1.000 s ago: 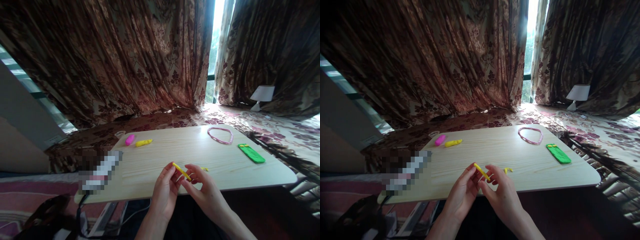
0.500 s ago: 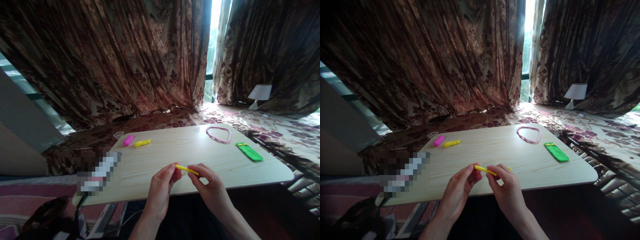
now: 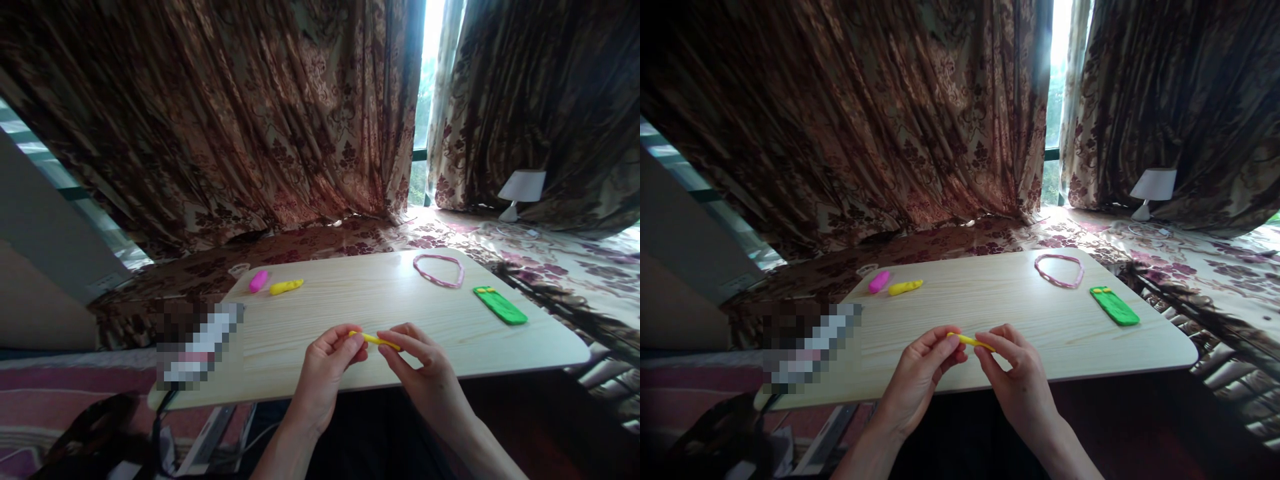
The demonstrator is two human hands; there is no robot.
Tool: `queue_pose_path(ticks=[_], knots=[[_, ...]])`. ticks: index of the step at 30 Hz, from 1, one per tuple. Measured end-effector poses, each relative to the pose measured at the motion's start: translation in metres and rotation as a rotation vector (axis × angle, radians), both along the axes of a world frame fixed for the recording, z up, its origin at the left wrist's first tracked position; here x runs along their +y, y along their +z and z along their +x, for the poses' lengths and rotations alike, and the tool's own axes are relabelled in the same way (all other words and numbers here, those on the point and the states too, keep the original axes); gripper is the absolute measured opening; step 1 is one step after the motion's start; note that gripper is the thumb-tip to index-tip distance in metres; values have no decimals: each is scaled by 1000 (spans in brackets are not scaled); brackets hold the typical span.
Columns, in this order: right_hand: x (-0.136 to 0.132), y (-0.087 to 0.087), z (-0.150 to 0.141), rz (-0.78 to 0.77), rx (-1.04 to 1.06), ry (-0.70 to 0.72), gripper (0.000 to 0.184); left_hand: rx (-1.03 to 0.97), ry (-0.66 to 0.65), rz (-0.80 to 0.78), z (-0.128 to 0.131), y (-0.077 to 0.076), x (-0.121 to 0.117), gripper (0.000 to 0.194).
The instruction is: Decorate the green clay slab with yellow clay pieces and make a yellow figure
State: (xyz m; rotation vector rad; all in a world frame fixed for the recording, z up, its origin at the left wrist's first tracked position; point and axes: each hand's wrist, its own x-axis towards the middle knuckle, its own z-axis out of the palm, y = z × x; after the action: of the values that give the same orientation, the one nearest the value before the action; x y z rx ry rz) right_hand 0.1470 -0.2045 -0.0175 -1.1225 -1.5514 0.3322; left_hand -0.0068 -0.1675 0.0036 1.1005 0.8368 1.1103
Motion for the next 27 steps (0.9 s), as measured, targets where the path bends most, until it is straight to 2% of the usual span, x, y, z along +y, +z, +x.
queue_pose_path(ticks=[3, 8, 11, 14, 16, 18, 20, 23, 27], knots=[[1, -3, 2, -31, -65, -41, 26, 108, -20, 67, -1, -2, 15, 23], [10, -13, -1, -129, -243, -90, 21, 374, -123, 223, -4, -12, 59, 16], [11, -18, 3, -194, -333, -104, 22, 533, -141, 321, -9, -20, 81, 12], [7, -19, 26, -247, -390, -133, 21, 656, -89, 421, -13, -23, 91, 19], [7, -17, 49, -263, -408, -181, 20, 717, -43, 489, -15, -22, 92, 32], [13, -14, 72, -276, -427, -193, 20, 766, -33, 550, -16, -20, 91, 34], [23, -12, 88, -306, -483, -142, 21, 806, -79, 594, -17, -18, 89, 28], [42, -9, 96, -362, -625, -31, 28, 841, -119, 631, -16, -17, 90, 28], [63, -6, 90, -477, -689, 148, 21, 809, -10, 620, -15, -15, 89, 25]])
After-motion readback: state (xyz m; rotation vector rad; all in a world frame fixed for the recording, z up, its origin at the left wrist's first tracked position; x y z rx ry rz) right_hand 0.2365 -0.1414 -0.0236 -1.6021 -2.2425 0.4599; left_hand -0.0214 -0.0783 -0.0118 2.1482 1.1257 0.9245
